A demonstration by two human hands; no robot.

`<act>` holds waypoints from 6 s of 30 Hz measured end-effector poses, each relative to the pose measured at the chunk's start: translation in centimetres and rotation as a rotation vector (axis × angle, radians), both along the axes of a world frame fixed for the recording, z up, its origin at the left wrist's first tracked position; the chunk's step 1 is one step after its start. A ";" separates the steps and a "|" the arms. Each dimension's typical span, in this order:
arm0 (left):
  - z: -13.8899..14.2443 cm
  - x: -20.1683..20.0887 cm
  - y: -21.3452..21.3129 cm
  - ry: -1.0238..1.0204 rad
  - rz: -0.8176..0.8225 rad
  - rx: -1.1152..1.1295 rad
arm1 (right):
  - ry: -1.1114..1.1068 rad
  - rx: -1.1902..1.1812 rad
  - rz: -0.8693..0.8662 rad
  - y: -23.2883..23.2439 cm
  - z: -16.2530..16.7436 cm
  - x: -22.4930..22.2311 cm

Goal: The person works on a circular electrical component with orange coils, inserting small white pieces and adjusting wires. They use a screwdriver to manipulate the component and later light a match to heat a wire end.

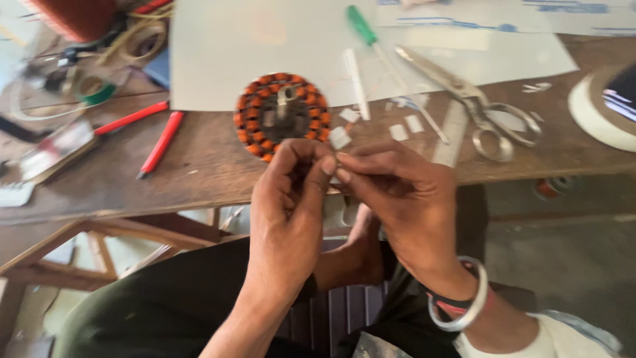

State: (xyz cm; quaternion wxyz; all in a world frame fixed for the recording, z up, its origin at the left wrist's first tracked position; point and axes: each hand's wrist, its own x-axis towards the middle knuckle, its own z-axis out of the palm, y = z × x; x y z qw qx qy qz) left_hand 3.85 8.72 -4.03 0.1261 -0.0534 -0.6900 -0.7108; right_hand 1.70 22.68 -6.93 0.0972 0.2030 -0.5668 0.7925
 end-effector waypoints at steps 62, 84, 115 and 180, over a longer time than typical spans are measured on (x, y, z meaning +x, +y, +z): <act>-1.0 0.2 -1.6 0.055 -0.007 -0.106 | -0.066 0.137 0.221 2.9 1.0 -1.8; -0.9 0.4 -2.9 -0.080 -0.020 -0.040 | -0.014 0.172 0.138 1.6 0.7 -0.4; -0.6 1.8 -1.2 0.033 0.136 -0.100 | -0.261 0.038 0.135 0.7 0.1 0.2; 6.0 -8.7 -9.2 0.394 -0.218 -0.932 | 0.360 0.656 -0.002 -1.2 0.6 -3.5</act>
